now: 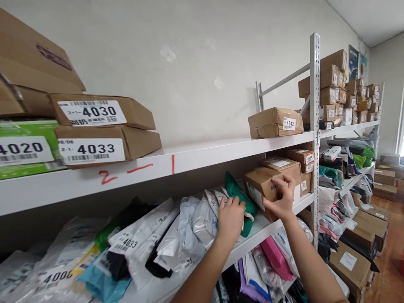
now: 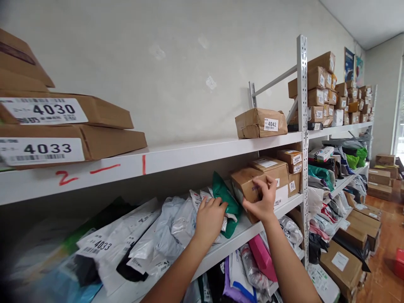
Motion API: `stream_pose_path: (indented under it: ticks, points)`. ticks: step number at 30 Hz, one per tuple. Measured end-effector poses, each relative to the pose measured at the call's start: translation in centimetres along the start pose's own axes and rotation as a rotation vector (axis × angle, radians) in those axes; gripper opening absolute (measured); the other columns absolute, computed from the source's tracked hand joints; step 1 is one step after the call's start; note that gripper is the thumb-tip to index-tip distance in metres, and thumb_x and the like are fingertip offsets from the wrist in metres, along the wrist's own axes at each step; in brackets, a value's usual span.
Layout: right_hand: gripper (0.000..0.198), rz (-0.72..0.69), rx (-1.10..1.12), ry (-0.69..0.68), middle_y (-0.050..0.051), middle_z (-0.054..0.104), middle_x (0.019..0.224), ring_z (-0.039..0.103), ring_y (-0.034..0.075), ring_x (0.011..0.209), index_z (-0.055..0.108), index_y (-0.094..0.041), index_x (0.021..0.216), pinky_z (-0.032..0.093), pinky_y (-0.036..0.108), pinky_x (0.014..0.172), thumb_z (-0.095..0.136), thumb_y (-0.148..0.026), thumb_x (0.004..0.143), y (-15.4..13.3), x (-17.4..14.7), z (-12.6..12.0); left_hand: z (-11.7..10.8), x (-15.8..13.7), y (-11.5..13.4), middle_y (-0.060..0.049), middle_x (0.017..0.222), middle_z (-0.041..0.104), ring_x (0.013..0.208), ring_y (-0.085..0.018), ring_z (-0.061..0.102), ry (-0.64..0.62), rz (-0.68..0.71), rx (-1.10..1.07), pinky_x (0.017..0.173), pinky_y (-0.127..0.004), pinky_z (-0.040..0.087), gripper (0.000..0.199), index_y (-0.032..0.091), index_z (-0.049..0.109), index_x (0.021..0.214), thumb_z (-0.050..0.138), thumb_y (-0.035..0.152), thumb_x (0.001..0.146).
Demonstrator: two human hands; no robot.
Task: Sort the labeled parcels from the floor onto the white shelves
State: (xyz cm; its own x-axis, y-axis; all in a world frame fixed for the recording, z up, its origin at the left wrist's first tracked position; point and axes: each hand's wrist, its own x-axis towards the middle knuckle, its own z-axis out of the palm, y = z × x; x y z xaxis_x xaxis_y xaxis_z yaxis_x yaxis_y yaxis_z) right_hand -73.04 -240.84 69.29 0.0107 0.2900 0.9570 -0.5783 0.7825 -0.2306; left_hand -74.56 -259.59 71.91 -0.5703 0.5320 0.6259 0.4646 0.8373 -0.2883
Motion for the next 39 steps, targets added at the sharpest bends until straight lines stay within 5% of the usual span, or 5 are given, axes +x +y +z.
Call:
stream_pose_path:
  ticks: [8, 19, 25, 31, 39]
  points:
    - [0.06, 0.007, -0.108, 0.091, 0.016, 0.044, 0.138, 0.051, 0.04, 0.128, 0.055, -0.023, 0.13, 0.052, 0.062, 0.099, 0.074, -0.037, 0.074, 2.1, -8.1, 1.9, 1.0, 0.7, -1.5, -0.009, 0.099, 0.075, 0.097, -0.03, 0.068, 0.182, 0.015, -0.109, 0.086, -0.044, 0.059, 0.032, 0.019, 0.08, 0.096, 0.053, 0.003, 0.088]
    - [0.064, 0.019, -0.2, 0.039, 0.018, 0.038, 0.14, 0.046, 0.04, 0.128, 0.044, -0.023, 0.138, 0.048, 0.064, 0.1, 0.061, -0.049, 0.082, 3.5, -7.8, 2.6, 2.3, 1.1, 0.0, -0.015, 0.131, 0.069, 0.127, -0.033, 0.059, 0.29, 0.159, -0.284, 0.112, -0.057, 0.048, 0.049, 0.019, 0.068, 0.133, 0.046, 0.013, 0.09]
    - [0.082, 0.028, -0.142, 0.264, 0.018, 0.036, 0.145, 0.039, 0.036, 0.139, 0.025, -0.025, 0.15, 0.037, 0.063, 0.113, 0.064, -0.055, 0.084, -1.2, 5.8, -1.3, 1.1, 0.3, -0.2, -0.018, 0.136, 0.065, 0.129, -0.036, 0.058, 0.451, 0.198, -0.244, 0.11, -0.063, 0.048, 0.042, 0.021, 0.069, 0.132, 0.047, 0.03, 0.098]
    - [0.112, 0.488, -0.196, -0.094, 0.022, 0.034, 0.15, 0.025, 0.05, 0.143, 0.045, -0.023, 0.143, 0.024, 0.075, 0.112, 0.089, -0.064, 0.048, -1.0, 24.7, -1.5, -0.4, -1.0, 1.0, -0.017, 0.13, 0.066, 0.121, -0.032, 0.062, 0.561, 0.235, -0.272, 0.11, -0.059, 0.048, 0.038, 0.021, 0.071, 0.126, 0.044, 0.026, 0.1]
    - [0.083, 0.586, -0.179, -0.106, 0.011, 0.048, 0.125, 0.051, 0.032, 0.117, 0.057, -0.024, 0.127, 0.042, 0.05, 0.107, 0.084, -0.042, 0.051, -1.2, 25.6, -1.8, -1.7, -3.1, 2.5, -0.016, 0.126, 0.066, 0.119, -0.031, 0.062, 0.637, 0.251, -0.349, 0.111, -0.06, 0.046, 0.032, 0.021, 0.068, 0.122, 0.046, 0.021, 0.099]
